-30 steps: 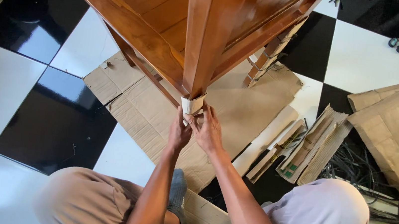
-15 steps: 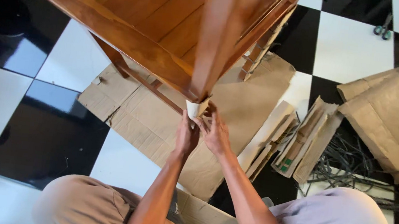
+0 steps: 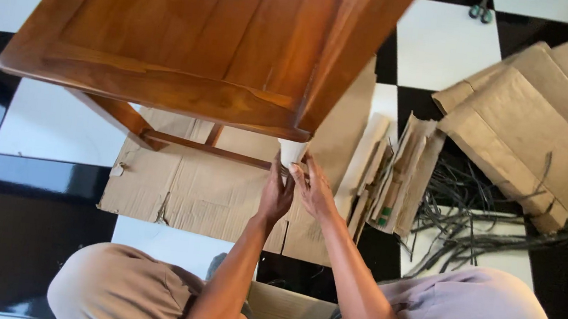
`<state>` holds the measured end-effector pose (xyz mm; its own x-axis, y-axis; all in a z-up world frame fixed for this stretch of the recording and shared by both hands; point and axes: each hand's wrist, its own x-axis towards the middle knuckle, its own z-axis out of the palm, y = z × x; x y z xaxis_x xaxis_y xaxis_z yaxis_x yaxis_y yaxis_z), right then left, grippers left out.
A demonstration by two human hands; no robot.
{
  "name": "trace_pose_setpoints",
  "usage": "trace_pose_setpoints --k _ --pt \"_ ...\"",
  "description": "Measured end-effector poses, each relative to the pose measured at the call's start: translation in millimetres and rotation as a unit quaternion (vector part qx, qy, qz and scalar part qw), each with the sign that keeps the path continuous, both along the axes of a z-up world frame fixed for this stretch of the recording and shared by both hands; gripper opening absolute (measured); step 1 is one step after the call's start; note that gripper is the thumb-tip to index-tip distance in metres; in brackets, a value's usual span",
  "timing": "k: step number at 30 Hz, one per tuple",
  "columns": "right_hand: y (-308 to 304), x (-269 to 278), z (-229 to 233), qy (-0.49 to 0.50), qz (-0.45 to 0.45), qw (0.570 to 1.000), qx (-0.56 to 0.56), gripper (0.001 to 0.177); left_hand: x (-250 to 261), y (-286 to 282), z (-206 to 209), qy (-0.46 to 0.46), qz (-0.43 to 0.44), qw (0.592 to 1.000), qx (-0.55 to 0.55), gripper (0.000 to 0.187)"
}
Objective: Wrapping a furniture leg with cardboard and securing it with black ties
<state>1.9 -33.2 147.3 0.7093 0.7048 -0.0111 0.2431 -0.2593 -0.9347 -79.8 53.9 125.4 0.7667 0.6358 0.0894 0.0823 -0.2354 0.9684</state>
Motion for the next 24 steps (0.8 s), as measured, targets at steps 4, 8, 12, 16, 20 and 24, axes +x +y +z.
trace_pose_setpoints --k 4,8,12,16,20,24 --pt "-4 -5 -9 0.013 -0.017 1.000 0.004 0.064 0 -8 -36 -0.060 0.032 0.997 -0.040 0.058" --pt "-12 -5 -14 0.000 -0.012 1.000 0.012 0.060 1 -14 -50 -0.157 0.105 0.956 -0.225 0.057" --pt "-16 -8 4 -0.023 -0.027 0.998 0.042 0.053 3 -17 -35 -0.161 0.129 0.955 -0.214 0.049" --pt "-9 -9 8 -0.018 -0.068 0.995 0.073 0.045 3 -22 -47 -0.123 0.160 0.968 -0.148 0.047" --pt "-9 -18 10 0.010 -0.103 0.992 0.066 0.047 -1 -22 -50 -0.075 0.167 0.979 -0.088 0.054" --pt "-12 -25 -12 0.015 -0.127 0.991 0.040 0.061 -8 -14 -76 -0.030 0.174 0.981 -0.076 0.060"
